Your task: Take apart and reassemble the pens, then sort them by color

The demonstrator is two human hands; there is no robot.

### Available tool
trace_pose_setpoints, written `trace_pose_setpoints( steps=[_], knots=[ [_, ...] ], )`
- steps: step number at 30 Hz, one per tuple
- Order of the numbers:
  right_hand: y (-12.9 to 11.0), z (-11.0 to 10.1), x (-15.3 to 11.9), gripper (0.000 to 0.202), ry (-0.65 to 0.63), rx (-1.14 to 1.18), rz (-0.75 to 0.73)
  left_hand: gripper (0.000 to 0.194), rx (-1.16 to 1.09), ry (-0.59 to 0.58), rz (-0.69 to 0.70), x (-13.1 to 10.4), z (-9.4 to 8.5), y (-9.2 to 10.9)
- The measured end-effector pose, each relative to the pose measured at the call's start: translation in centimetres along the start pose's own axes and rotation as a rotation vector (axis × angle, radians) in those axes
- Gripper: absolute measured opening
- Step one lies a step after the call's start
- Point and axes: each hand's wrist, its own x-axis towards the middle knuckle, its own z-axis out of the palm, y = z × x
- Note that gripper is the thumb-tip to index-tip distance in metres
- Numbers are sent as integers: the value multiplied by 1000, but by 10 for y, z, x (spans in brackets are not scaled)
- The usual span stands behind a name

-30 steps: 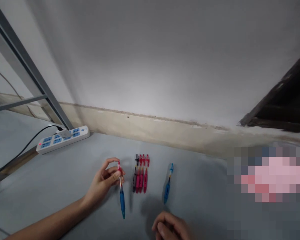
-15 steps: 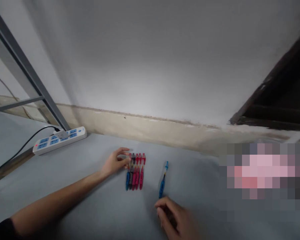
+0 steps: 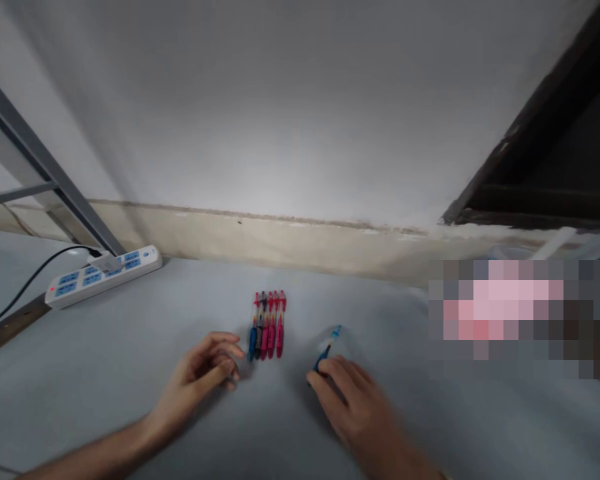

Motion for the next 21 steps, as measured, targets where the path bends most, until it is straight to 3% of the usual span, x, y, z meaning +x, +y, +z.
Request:
trace_pose_setpoints(
  steps=[4, 7, 9, 11, 14, 18, 21],
  knots=[
    [-19, -9, -8, 21, 255, 383, 463, 31, -77, -74, 3, -12, 5, -9],
    [-28, -10, -6, 9, 305, 796, 765, 42, -74, -156, -55, -18, 8, -15],
    [-30, -7, -2, 18, 222, 1084, 859, 53, -75, -218, -90, -21, 10, -17],
    [-30, -4, 1, 26, 79, 1259, 911, 49, -88, -252, -101, -22, 11, -18],
    [-32, 1, 1, 29, -98, 1331, 980, 29, -81, -215, -97, -22, 13, -15],
    [-37, 6, -2, 41, -269, 1410, 1012, 30, -27, -85, -90, -18, 13, -9],
    [-39, 10, -6, 42, -352, 1435, 1025, 33, -39, -76, -152, -18, 15, -10]
  ],
)
